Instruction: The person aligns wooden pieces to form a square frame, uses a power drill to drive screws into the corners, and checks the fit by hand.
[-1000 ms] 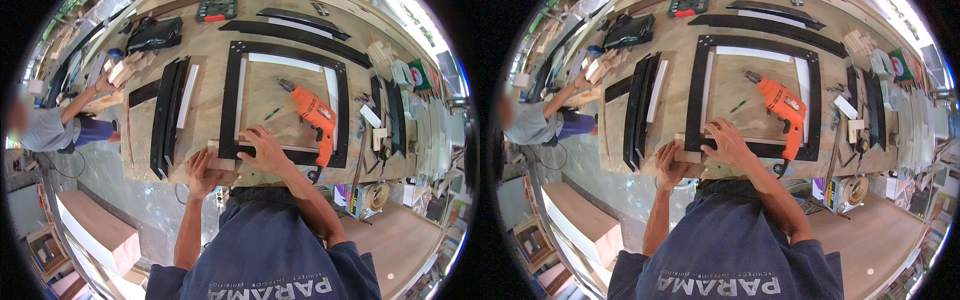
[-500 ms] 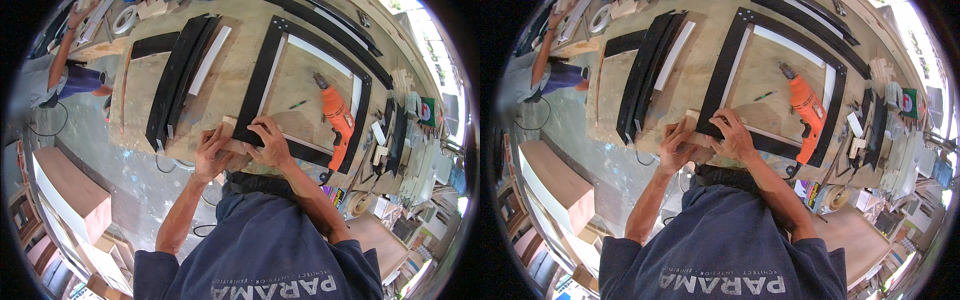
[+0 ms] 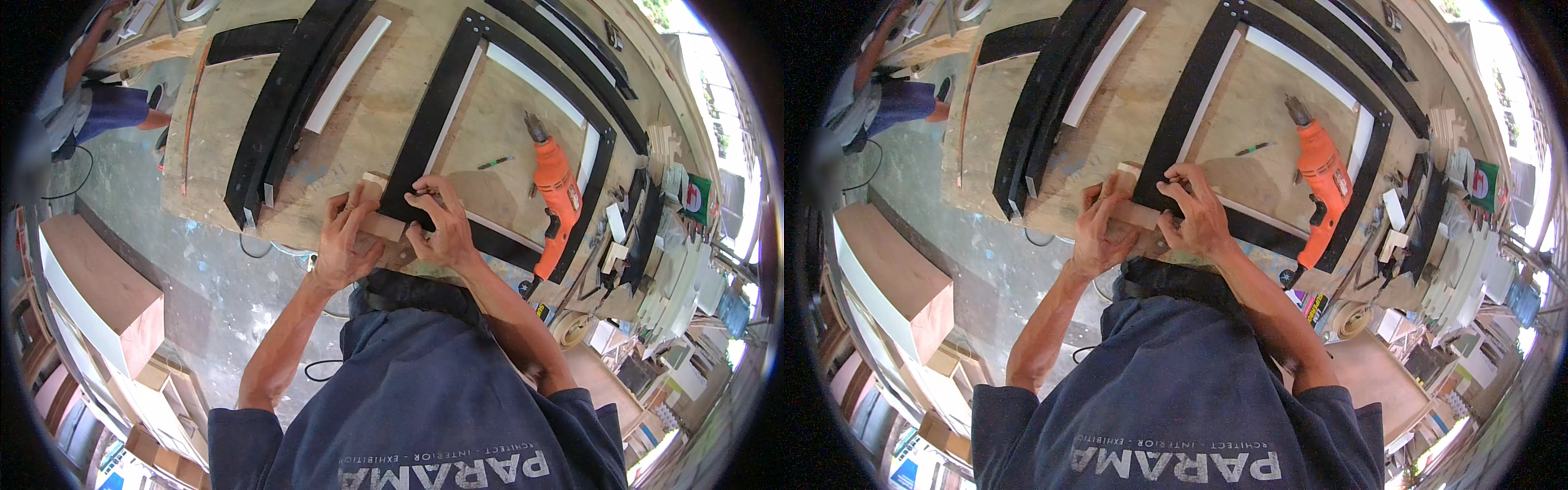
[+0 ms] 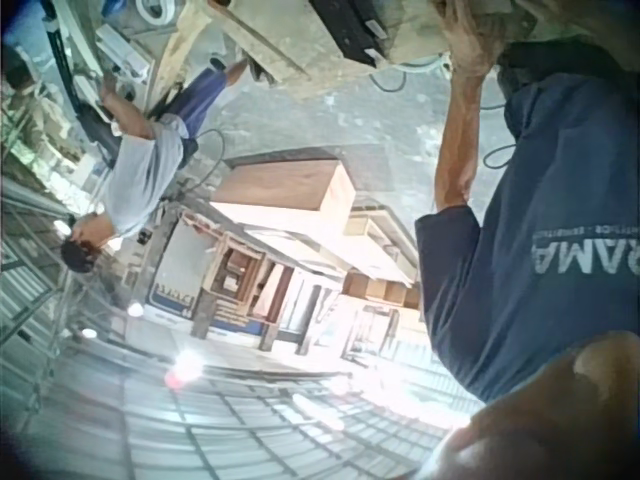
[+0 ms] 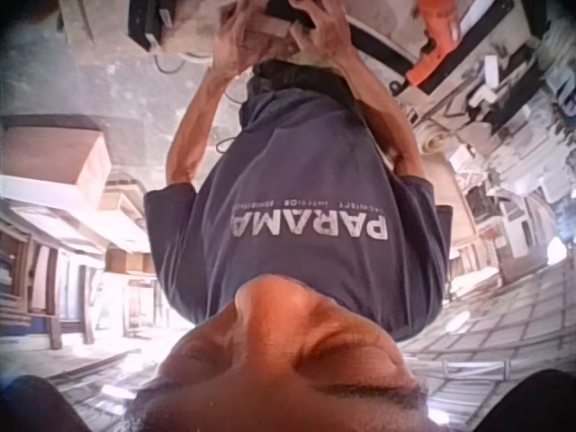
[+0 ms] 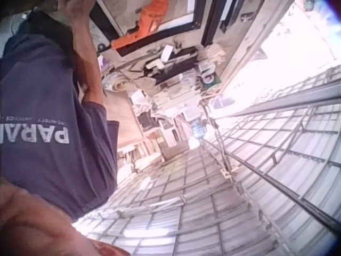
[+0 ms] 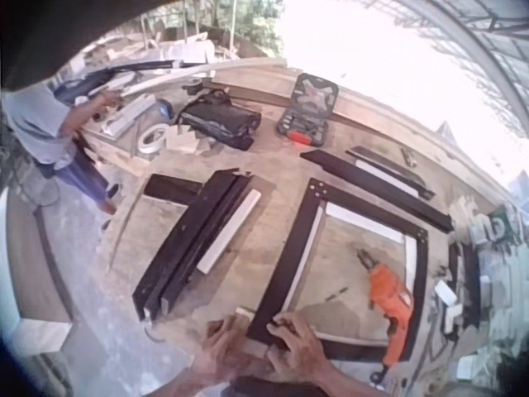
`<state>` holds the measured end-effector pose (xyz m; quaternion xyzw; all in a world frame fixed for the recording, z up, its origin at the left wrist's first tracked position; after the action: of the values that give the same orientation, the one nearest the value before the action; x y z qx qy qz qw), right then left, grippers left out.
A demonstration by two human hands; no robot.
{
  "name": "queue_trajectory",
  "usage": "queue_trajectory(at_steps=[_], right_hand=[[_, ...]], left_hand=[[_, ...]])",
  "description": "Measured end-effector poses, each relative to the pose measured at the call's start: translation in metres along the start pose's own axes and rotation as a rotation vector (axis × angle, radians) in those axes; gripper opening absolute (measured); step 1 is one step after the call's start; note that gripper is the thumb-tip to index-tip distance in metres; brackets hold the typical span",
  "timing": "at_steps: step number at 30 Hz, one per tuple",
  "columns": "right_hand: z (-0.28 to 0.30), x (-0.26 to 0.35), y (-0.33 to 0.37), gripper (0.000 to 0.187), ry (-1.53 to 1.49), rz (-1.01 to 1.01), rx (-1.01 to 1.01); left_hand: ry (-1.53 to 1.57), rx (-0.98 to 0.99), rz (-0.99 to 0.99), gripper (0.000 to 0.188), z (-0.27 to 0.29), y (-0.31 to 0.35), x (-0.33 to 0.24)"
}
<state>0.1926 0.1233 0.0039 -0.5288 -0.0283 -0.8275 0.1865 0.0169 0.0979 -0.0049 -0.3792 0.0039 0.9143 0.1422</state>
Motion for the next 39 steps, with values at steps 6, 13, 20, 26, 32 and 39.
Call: queue_trajectory(at_steps=[6,13,20,26,32,39], right_hand=[[0.002,-0.001,-0.001,0.047,0.021,0.008,-0.033],[0.007,0.000,0.001,0.060,0.109,0.015,-0.167],[0.011,0.004,0.000,0.069,0.139,0.028,-0.173],[0.010,0.001,0.001,0.064,0.083,0.034,-0.156],[0.012,-0.002,0.002,0.048,0.060,0.065,-0.156],[0.014,-0.015,0.000,0.035,-0.049,-0.068,-0.224]], left_hand=[[0.063,-0.125,0.071,0.056,-0.005,0.006,0.008],[-0.172,-0.161,0.122,0.050,-0.013,0.006,-0.006],[-0.398,-0.202,0.034,0.058,-0.027,0.004,-0.024],[-0.406,-0.195,-0.018,0.049,-0.028,0.005,-0.026],[-0.490,-0.174,-0.055,0.039,-0.027,0.001,-0.030],[-0.544,-0.202,-0.135,0.034,-0.027,0.009,-0.024]])
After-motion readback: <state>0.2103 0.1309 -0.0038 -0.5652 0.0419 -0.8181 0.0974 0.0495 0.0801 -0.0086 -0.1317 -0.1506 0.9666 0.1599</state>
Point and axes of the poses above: each hand's wrist, its own y-axis away from the middle knuckle, its own z-axis out of the back of the hand, x = y × z, the point moved 9 cm from there along -y, towards the middle knuckle, and after that the axes turned 12 degrees about -y, right-handed, at the moved point
